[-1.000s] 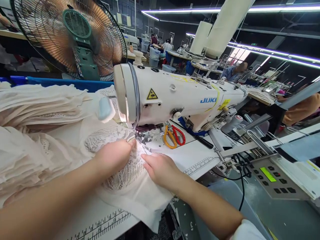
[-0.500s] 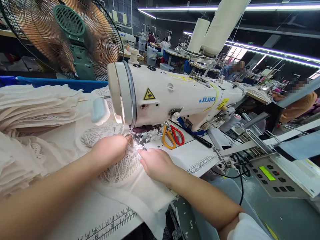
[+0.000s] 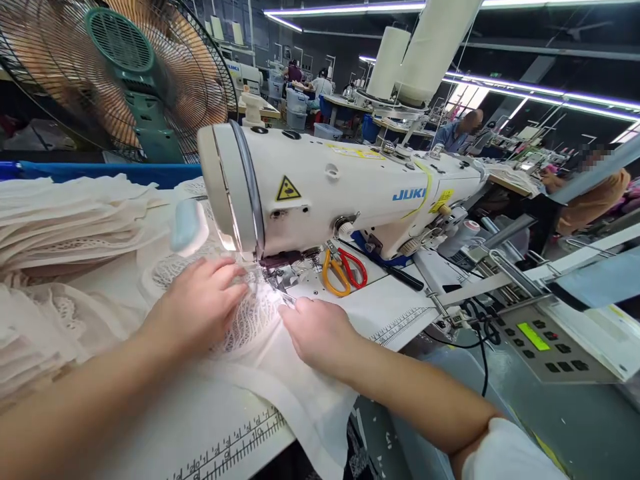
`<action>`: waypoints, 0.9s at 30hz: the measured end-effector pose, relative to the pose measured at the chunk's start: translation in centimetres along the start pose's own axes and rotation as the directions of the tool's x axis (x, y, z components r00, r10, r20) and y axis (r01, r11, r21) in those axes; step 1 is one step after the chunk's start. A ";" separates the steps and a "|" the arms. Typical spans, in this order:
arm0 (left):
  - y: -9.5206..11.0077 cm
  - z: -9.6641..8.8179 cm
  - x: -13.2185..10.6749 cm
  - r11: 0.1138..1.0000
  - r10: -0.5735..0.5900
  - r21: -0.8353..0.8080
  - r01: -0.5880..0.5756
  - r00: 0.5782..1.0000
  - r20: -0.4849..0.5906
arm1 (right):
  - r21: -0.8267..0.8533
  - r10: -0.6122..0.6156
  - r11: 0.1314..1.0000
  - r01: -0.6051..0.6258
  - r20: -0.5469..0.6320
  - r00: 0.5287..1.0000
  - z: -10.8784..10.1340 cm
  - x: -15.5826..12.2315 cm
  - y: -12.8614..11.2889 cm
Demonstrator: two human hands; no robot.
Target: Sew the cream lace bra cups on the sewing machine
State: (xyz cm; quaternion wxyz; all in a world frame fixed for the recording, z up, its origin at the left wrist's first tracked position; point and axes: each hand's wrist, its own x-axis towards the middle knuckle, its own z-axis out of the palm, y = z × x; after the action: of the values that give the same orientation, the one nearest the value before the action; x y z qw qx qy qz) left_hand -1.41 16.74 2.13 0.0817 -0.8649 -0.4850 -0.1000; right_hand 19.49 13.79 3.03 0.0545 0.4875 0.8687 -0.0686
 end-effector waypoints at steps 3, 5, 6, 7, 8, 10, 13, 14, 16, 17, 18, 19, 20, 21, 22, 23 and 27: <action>0.5 1.3 -2.5 0.993 0.005 0.117 -0.011 0.999 0.054 | 0.005 -0.055 0.998 0.055 -0.002 0.999 0.3 -0.9 0.8; 0.4 2.2 -3.7 0.989 -0.066 0.137 0.052 0.993 0.095 | 0.010 -0.069 0.998 0.069 -0.002 0.998 0.4 -0.8 1.1; 0.1 2.6 -4.0 0.988 -0.096 0.132 0.080 0.989 0.116 | 0.012 -0.069 0.998 0.069 0.008 0.998 0.3 -0.6 1.2; -0.3 2.9 -4.1 0.987 -0.127 0.119 0.111 0.983 0.133 | 0.016 -0.064 0.998 0.063 0.032 0.997 0.2 -0.3 1.2; -0.7 3.2 -4.1 0.984 -0.160 0.103 0.146 0.976 0.149 | 0.020 -0.053 0.998 0.052 0.065 0.996 -0.1 0.0 1.2; -1.8 3.5 -3.7 0.977 -0.212 0.067 0.203 0.959 0.189 | 0.024 -0.027 0.999 0.024 0.147 0.989 -0.7 0.6 1.0; -3.2 3.4 -2.6 0.969 -0.240 0.002 0.248 0.937 0.254 | 0.020 0.004 1.000 -0.008 0.228 0.974 -1.5 1.4 0.5; -3.6 3.2 -2.1 0.968 -0.236 -0.019 0.251 0.933 0.271 | 0.019 0.013 1.000 -0.018 0.246 0.969 -1.7 1.6 0.4; -4.2 2.8 -1.3 0.966 -0.229 -0.052 0.255 0.928 0.293 | 0.014 0.039 0.999 -0.045 0.285 0.958 -1.9 2.1 0.1; -4.4 2.7 -0.9 0.964 -0.229 -0.063 0.259 0.925 0.302 | 0.011 0.052 0.998 -0.058 0.305 0.951 -1.9 2.3 0.0; -4.7 2.6 -0.6 0.962 -0.230 -0.072 0.264 0.922 0.313 | 0.007 0.065 0.997 -0.072 0.323 0.944 -1.9 2.5 0.0; -4.9 2.5 -0.3 0.959 -0.236 -0.076 0.274 0.915 0.328 | 0.003 0.076 0.997 -0.081 0.335 0.939 -1.9 2.7 -0.1; -5.2 2.5 0.0 0.955 -0.244 -0.078 0.287 0.906 0.346 | 0.001 0.082 0.996 -0.087 0.341 0.936 -1.8 2.7 -0.1; -5.4 2.6 0.3 0.951 -0.252 -0.076 0.299 0.896 0.365 | 0.002 0.083 0.996 -0.089 0.343 0.936 -1.8 2.8 -0.2; -5.6 2.6 0.5 0.948 -0.262 -0.071 0.312 0.884 0.387 | 0.003 0.081 0.996 -0.088 0.343 0.936 -1.7 2.7 -0.2; -5.8 2.6 0.7 0.943 -0.275 -0.063 0.327 0.870 0.409 | 0.006 0.077 0.996 -0.084 0.338 0.938 -1.7 2.6 -0.2; -5.7 2.0 1.5 0.919 -0.336 -0.017 0.394 0.804 0.490 | 0.046 0.035 0.998 -0.050 0.267 0.963 -1.4 1.5 0.3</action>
State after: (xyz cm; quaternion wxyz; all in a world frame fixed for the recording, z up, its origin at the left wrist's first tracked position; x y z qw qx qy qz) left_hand -5.32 21.42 0.83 -0.1125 -0.7562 -0.6403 0.0740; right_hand 18.93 15.47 4.10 0.1592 0.4937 0.8408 -0.1550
